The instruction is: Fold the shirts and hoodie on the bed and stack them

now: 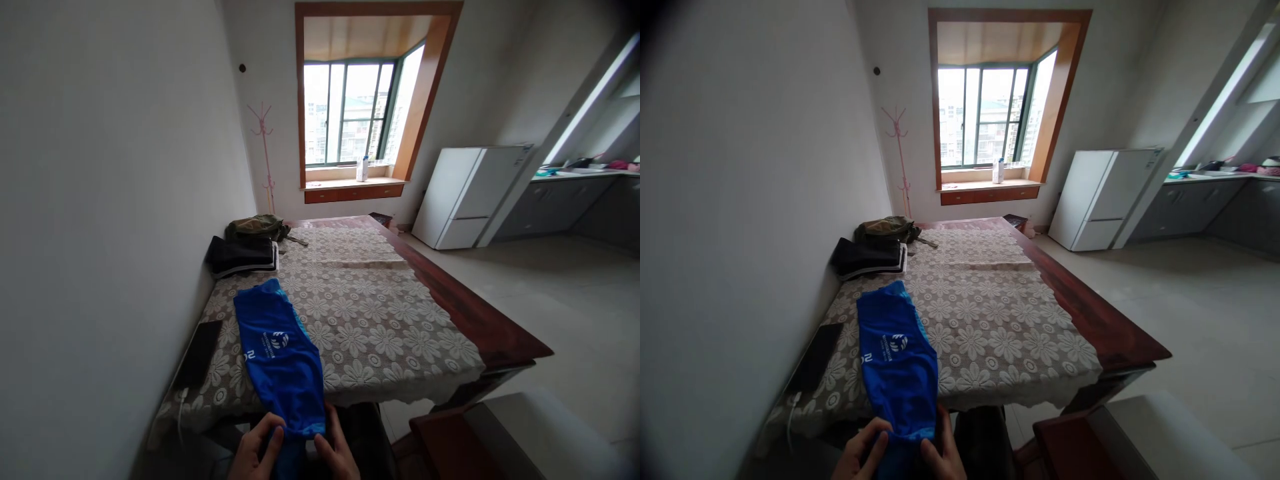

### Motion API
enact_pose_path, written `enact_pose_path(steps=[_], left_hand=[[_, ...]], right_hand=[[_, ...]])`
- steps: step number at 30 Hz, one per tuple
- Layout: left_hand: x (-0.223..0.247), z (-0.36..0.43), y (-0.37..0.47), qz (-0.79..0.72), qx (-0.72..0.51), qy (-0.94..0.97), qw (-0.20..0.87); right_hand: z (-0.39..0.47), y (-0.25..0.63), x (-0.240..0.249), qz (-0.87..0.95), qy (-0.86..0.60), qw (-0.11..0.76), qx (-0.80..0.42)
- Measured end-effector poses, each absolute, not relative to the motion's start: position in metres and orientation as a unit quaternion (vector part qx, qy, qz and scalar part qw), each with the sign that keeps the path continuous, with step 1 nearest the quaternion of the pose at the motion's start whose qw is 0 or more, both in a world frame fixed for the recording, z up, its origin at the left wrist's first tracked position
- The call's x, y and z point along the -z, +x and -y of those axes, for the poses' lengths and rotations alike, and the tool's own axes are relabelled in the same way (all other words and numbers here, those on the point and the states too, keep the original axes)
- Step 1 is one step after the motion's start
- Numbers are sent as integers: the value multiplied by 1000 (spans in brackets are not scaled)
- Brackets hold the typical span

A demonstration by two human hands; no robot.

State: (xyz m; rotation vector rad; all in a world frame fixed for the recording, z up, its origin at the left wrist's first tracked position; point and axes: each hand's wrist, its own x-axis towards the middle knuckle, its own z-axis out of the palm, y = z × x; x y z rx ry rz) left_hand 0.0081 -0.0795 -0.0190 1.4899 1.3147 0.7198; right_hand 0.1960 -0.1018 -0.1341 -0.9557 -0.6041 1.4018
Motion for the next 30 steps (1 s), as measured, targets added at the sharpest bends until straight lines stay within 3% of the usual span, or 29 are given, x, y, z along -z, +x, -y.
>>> enact_pose_path(steps=[5, 12, 15, 20, 24, 30], left_hand=[[9, 87, -1, -510, -225, 692, 458], [3, 88, 0, -518, -258, 769, 272], [25, 94, 18, -458, -269, 793, 298], [49, 97, 30, -509, -318, 711, 367], [31, 90, 20, -489, -326, 679, 440], [7, 94, 3, -469, -344, 652, 486]], right_hand=[[108, 201, 116, 206, -364, 598, -684], [118, 202, 110, 198, -418, 608, -645], [126, 194, 104, 199, -385, 625, -649], [129, 195, 77, 277, -280, 607, -690], [120, 208, 63, 352, -273, 564, -695], [101, 222, 60, 376, -340, 619, -600]])
